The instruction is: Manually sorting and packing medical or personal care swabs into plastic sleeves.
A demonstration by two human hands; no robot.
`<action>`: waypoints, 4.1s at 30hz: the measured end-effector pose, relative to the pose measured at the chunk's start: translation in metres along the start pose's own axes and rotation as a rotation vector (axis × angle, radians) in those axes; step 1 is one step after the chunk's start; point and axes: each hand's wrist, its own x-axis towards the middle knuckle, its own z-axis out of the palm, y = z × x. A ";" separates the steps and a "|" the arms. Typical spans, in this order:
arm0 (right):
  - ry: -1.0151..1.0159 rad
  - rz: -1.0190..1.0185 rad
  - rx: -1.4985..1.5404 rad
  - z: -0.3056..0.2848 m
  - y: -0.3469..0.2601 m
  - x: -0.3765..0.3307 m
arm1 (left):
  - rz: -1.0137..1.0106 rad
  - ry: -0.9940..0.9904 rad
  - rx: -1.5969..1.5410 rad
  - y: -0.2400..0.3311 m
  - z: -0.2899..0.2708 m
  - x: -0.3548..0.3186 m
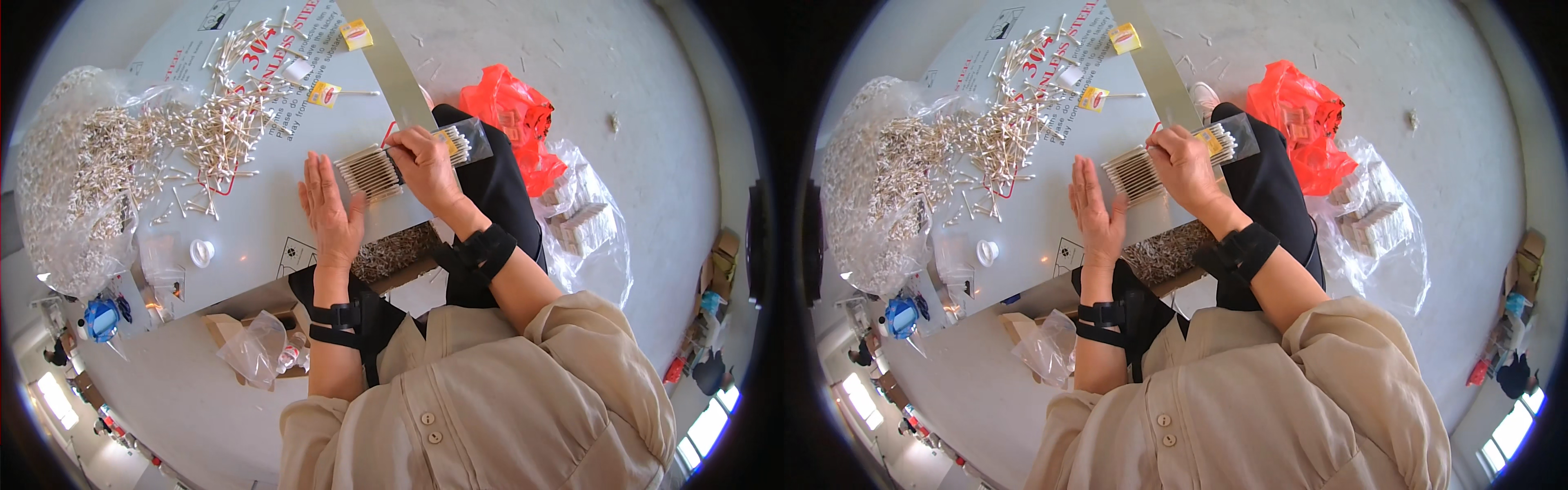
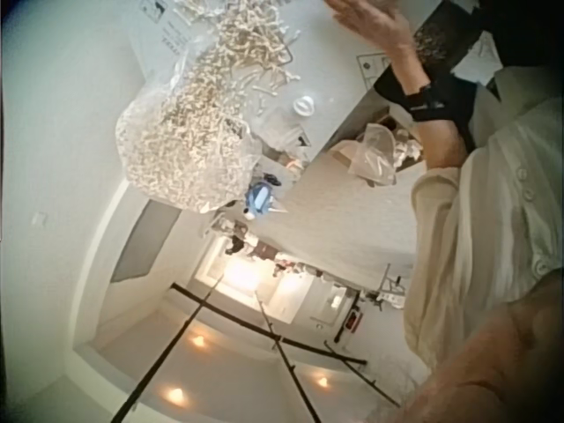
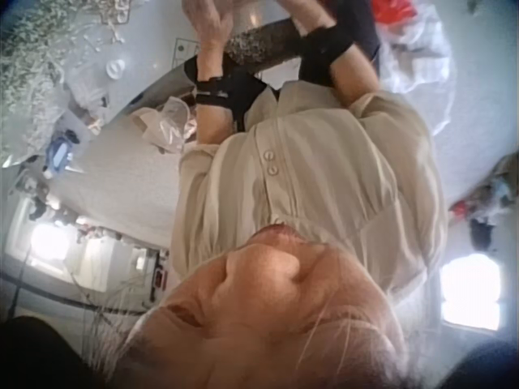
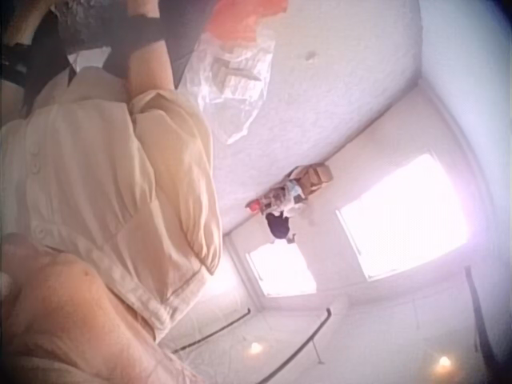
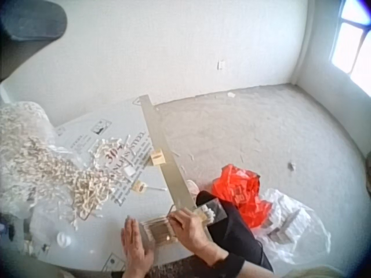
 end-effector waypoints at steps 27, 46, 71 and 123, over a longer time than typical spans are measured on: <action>-0.264 0.098 -0.418 0.010 0.000 0.025 | -0.002 -0.203 0.297 0.015 0.010 -0.005; -0.246 0.267 -0.559 0.017 -0.010 0.041 | 0.100 -0.165 0.315 0.019 0.015 0.001; -0.576 -0.400 -0.732 0.006 -0.011 0.043 | 0.008 -0.061 0.318 0.010 0.019 -0.015; -0.057 -0.455 0.419 -0.108 -0.081 -0.075 | -0.058 0.310 -0.709 0.176 -0.077 -0.046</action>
